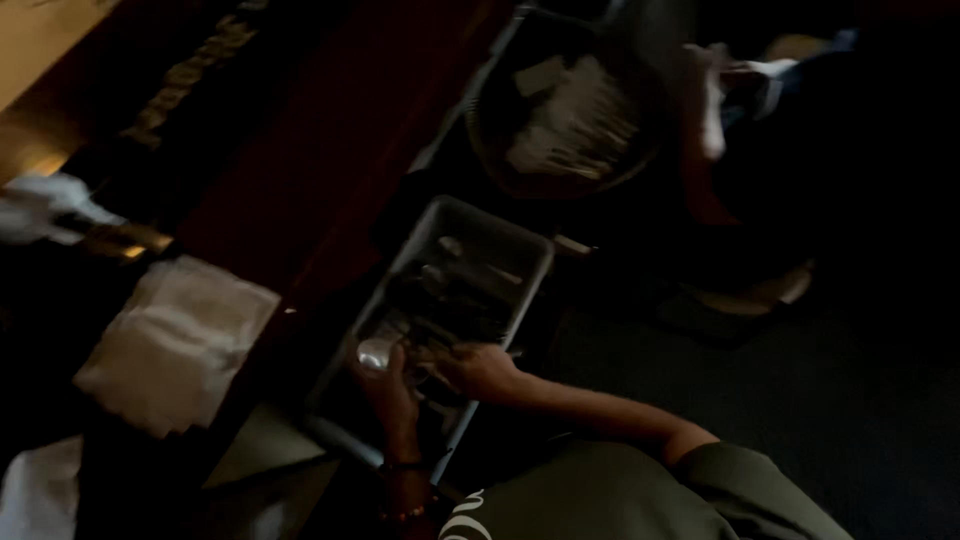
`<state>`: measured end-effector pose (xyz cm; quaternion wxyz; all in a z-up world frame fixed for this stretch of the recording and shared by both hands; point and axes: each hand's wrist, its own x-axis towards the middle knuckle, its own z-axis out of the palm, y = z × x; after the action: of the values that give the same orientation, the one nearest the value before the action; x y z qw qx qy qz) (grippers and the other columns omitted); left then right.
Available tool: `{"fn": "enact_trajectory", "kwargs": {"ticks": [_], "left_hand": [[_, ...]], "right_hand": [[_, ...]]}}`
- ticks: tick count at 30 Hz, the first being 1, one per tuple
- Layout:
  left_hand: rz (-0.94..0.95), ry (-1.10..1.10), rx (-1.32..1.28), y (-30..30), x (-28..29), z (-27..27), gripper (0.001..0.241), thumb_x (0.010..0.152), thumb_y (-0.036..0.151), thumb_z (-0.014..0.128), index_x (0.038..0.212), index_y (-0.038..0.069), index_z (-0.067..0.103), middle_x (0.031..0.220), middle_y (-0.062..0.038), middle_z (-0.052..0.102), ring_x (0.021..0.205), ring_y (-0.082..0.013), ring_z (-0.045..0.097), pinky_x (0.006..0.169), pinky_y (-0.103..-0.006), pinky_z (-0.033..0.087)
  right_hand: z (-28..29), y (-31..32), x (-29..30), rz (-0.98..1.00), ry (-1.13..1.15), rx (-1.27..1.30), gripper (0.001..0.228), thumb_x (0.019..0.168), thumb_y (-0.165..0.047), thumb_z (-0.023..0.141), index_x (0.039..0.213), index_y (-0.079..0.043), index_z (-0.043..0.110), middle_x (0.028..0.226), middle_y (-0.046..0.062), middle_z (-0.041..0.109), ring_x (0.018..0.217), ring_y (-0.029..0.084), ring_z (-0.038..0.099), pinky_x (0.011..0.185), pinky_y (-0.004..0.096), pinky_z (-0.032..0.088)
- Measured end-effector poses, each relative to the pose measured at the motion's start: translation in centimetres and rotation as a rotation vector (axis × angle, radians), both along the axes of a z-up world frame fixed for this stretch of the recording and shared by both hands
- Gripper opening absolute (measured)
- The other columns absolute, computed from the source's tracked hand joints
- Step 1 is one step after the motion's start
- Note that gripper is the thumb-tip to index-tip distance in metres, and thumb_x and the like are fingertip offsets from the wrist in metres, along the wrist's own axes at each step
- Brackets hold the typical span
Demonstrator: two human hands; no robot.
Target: The person wraps individual spoons in white napkins by hand and places the finished sets on a bar counter.
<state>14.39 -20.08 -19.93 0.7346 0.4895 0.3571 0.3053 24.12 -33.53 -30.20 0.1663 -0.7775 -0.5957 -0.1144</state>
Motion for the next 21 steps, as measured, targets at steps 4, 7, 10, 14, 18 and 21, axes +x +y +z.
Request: {"fn": "enact_trajectory", "kwargs": {"ticks": [4, 7, 10, 14, 18, 21], "left_hand": [[-0.028, 0.043, 0.039, -1.8, 2.1, -0.6, 0.047, 0.103, 0.019, 0.06, 0.148, 0.011, 0.05, 0.121, 0.002, 0.059, 0.1, -0.0153, 0.067, 0.079, -0.0373, 0.062], [-0.103, -0.321, -0.139, -2.6, 3.2, -2.6, 0.021, 0.101, 0.004, 0.065, 0.116, 0.005, 0.05, 0.091, -0.009, 0.054, 0.071, -0.0208, 0.049, 0.064, -0.039, 0.051], [-0.077, -0.079, -0.013, -4.2, 2.7, -1.4, 0.005, 0.1, 0.012, 0.055, 0.103, 0.008, 0.053, 0.085, -0.007, 0.057, 0.071, -0.018, 0.056, 0.066, -0.0349, 0.054], [-0.095, -0.097, 0.007, -5.5, 1.4, 1.4, 0.007, 0.1, 0.008, 0.054, 0.107, 0.01, 0.052, 0.081, -0.006, 0.054, 0.065, -0.0157, 0.05, 0.061, -0.0337, 0.048], [-0.176, -0.268, -0.054, -3.9, -0.3, 2.7, 0.003, 0.105, 0.012, 0.049, 0.104, 0.01, 0.051, 0.076, -0.002, 0.043, 0.06, -0.0128, 0.039, 0.054, -0.0318, 0.043], [-0.209, -0.267, -0.033, -2.3, -1.9, 3.6, 0.007, 0.102, 0.009, 0.046, 0.106, 0.01, 0.052, 0.075, -0.002, 0.042, 0.058, -0.0123, 0.037, 0.051, -0.0306, 0.039]], "right_hand": [[4.0, -4.1, -0.1, -0.03, 0.486, 0.068, 0.014, 0.099, -0.019, 0.068, 0.109, -0.01, 0.07, 0.091, 0.008, 0.067, 0.081, 0.025, 0.066, 0.061, 0.041, 0.052], [5.4, -5.6, -0.8, -0.079, 0.485, 0.201, 0.015, 0.094, -0.015, 0.071, 0.107, -0.008, 0.072, 0.087, 0.009, 0.066, 0.077, 0.025, 0.063, 0.059, 0.041, 0.051], [6.2, -5.6, -1.6, -0.089, 0.334, 0.429, 0.027, 0.089, -0.009, 0.071, 0.116, -0.004, 0.071, 0.095, 0.009, 0.067, 0.078, 0.024, 0.062, 0.066, 0.042, 0.053], [5.5, -4.1, -3.3, -0.044, 0.303, 0.454, 0.014, 0.088, -0.006, 0.069, 0.101, -0.006, 0.069, 0.109, 0.009, 0.072, 0.082, 0.024, 0.062, 0.071, 0.04, 0.053], [4.4, -1.9, -3.8, 0.088, 0.525, 0.372, 0.009, 0.095, -0.011, 0.07, 0.101, -0.004, 0.071, 0.098, 0.009, 0.07, 0.089, 0.022, 0.066, 0.07, 0.035, 0.054], [5.9, -2.0, -2.8, 0.262, 1.144, 0.277, 0.018, 0.106, -0.016, 0.063, 0.108, 0.0, 0.071, 0.093, 0.009, 0.071, 0.076, 0.017, 0.064, 0.065, 0.032, 0.049]]}}
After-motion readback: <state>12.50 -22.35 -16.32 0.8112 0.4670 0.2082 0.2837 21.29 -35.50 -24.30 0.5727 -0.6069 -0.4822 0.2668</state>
